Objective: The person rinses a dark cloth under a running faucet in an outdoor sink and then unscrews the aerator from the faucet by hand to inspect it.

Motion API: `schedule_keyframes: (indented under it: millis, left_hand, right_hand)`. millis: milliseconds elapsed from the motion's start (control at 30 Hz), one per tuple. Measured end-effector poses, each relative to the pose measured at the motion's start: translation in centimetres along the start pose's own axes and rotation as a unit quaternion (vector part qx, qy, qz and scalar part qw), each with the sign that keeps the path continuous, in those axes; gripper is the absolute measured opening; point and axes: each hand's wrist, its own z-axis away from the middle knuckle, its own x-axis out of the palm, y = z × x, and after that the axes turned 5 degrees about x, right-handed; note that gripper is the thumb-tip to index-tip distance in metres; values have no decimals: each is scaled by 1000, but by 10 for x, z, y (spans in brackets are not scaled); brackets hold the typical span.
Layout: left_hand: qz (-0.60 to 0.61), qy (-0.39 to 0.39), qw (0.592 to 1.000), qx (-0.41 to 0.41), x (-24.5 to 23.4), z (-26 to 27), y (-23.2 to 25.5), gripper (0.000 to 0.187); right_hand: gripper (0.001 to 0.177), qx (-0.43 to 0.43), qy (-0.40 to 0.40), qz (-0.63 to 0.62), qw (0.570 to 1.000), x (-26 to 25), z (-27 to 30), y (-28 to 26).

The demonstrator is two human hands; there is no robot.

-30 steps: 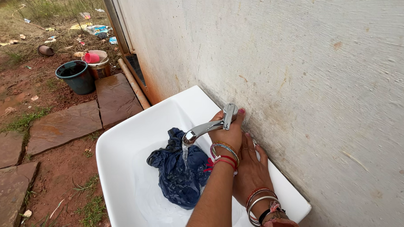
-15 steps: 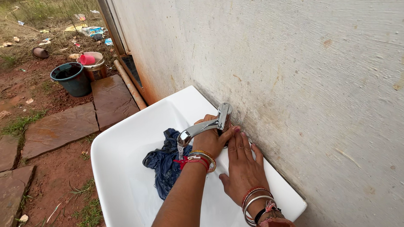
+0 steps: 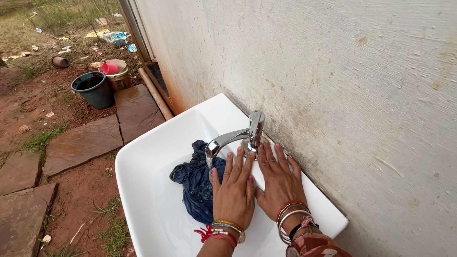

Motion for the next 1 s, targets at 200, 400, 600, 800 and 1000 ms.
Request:
schedule_keyframes:
  millis: [200,400,600,800,1000]
  left_hand:
    - [-52,-16,997,-52,-11,-16,14,55]
    - [12,-172,980,-98,-33,-66,2,53]
    - [-41,-104,992,-55,-10,-64,-1,57]
    - [-28,-63,996,-57,-10,-30,5,54]
    - [174,-26,978,-114,-6,-3,-4,54]
  right_hand:
    - [82,-20,34,-23,999,11,0,3]
    - [111,51,-108,58,991,-25,7,-18]
    - [116,81,-93,3,992,-31,5,-21]
    - [99,21,-20,7,1000,-11,5,-10]
    - [84,-22,2,-46,999,-8,12,-2]
